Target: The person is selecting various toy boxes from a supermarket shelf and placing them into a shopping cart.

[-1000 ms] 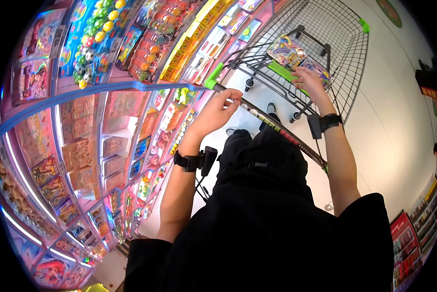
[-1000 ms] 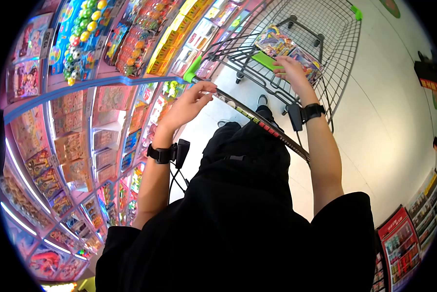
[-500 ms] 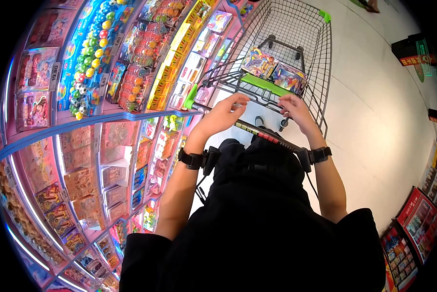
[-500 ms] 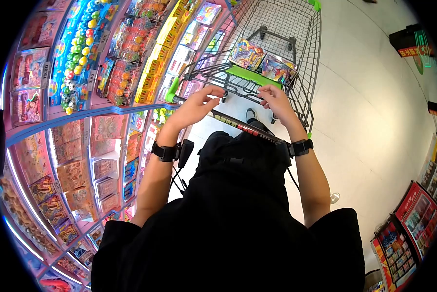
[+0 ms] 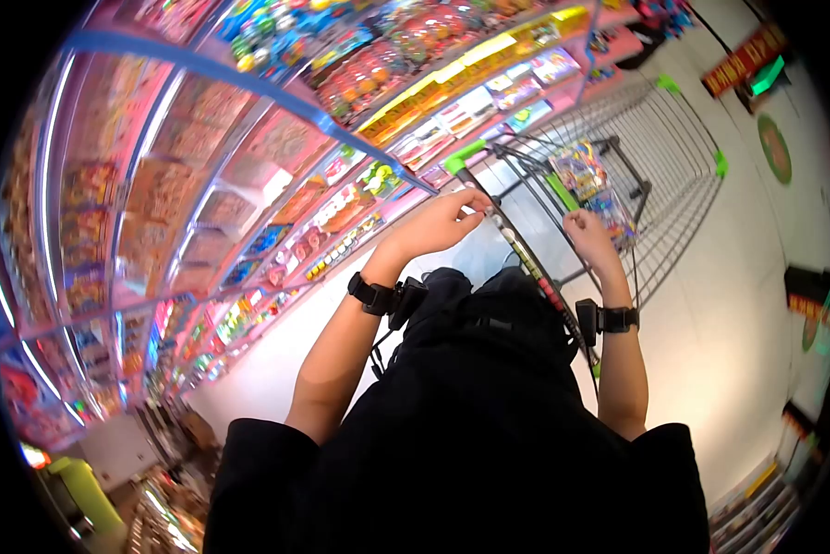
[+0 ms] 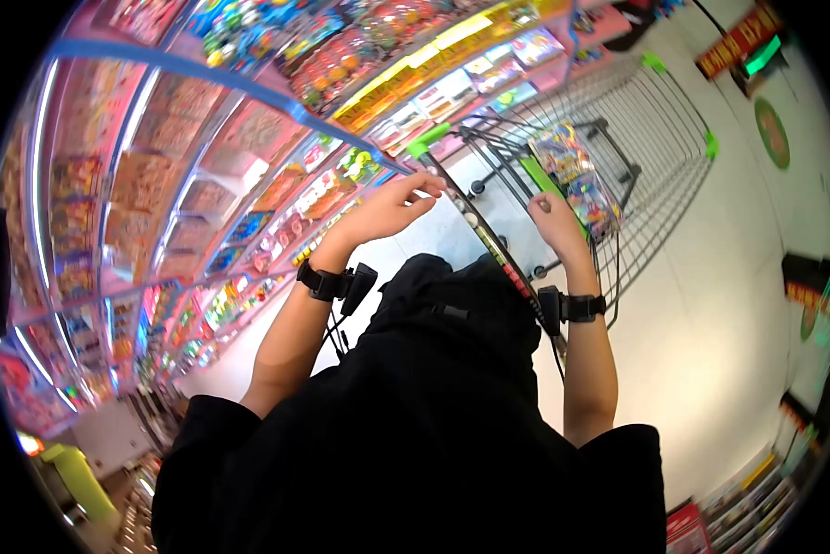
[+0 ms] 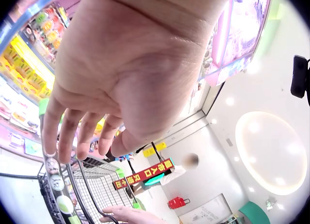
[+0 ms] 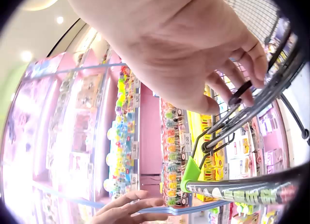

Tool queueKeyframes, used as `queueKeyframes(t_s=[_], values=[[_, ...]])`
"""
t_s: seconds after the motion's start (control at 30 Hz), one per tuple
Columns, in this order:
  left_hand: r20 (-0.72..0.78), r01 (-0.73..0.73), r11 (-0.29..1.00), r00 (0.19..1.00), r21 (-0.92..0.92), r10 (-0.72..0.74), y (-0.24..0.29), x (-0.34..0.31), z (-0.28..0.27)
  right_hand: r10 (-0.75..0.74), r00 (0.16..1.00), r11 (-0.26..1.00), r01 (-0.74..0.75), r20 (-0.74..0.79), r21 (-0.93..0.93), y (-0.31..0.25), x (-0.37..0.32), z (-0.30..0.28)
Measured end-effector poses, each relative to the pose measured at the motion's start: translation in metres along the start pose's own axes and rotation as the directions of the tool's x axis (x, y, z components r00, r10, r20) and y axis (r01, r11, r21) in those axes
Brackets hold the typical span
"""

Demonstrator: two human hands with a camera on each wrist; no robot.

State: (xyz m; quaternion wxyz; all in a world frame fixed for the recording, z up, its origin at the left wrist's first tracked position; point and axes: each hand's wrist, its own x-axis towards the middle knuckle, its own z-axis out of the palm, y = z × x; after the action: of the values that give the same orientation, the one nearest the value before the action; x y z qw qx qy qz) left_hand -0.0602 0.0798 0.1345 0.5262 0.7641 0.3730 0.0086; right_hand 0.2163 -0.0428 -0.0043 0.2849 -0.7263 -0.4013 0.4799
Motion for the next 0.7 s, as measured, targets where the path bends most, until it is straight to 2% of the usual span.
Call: queueKeyframes(t_s=[0.03,0.1,0.13,0.17,0.23,0.27,0.3,0.37,0.43,0.57,0.7], values=[[-0.016,0.036,0.999,0.999,0.01,-0.036,0.002,-0.007,-0.008,-0.047,0.998,0.984,0.052,0.036,-0.171,-0.008,0.007,-0.004],[-0.117,0.009,1.0,0.993,-0.022,-0.012,-0.021,-0.019,-0.014,-0.109,0.977,0.863,0.185,0.184,-0.471,-0.025,0.013,-0.012],[-0.166,0.01,0.999,0.986,-0.037,-0.016,-0.027,-0.025,-0.018,-0.016,0.96,0.849,0.161,0.279,-0.504,-0.041,0.014,-0.017],[-0.213,0.011,0.999,0.977,-0.053,-0.022,-0.032,-0.033,-0.022,0.095,0.953,0.842,0.078,0.287,-0.534,-0.055,0.017,-0.016],[-0.284,0.006,0.997,0.958,-0.08,-0.029,-0.041,-0.051,-0.029,-0.078,0.975,0.758,0.195,0.21,-0.623,-0.079,0.027,-0.011],[-0.316,0.009,0.996,0.948,-0.091,-0.037,-0.048,-0.058,-0.032,-0.225,0.962,0.819,0.273,0.154,-0.505,-0.091,0.033,-0.006],[-0.344,0.007,0.994,0.938,-0.105,-0.043,-0.053,-0.063,-0.031,-0.228,0.965,0.839,0.262,0.129,-0.477,-0.125,0.027,-0.001],[-0.332,0.112,0.967,0.925,-0.229,-0.186,-0.043,-0.083,-0.038,-0.332,0.915,0.828,0.398,0.227,-0.394,-0.171,0.026,0.009],[-0.397,0.051,0.976,0.908,-0.212,-0.134,-0.061,-0.091,-0.035,-0.373,0.862,0.821,0.479,0.343,-0.311,-0.192,0.03,0.028],[-0.442,0.054,0.952,0.877,-0.301,-0.19,-0.069,-0.111,-0.038,-0.275,0.79,0.817,0.492,0.548,-0.301,-0.221,0.024,0.062],[-0.464,-0.009,0.952,0.874,-0.307,-0.142,-0.087,-0.119,-0.04,-0.221,0.763,0.803,0.496,0.608,-0.331,-0.233,0.009,0.085]])
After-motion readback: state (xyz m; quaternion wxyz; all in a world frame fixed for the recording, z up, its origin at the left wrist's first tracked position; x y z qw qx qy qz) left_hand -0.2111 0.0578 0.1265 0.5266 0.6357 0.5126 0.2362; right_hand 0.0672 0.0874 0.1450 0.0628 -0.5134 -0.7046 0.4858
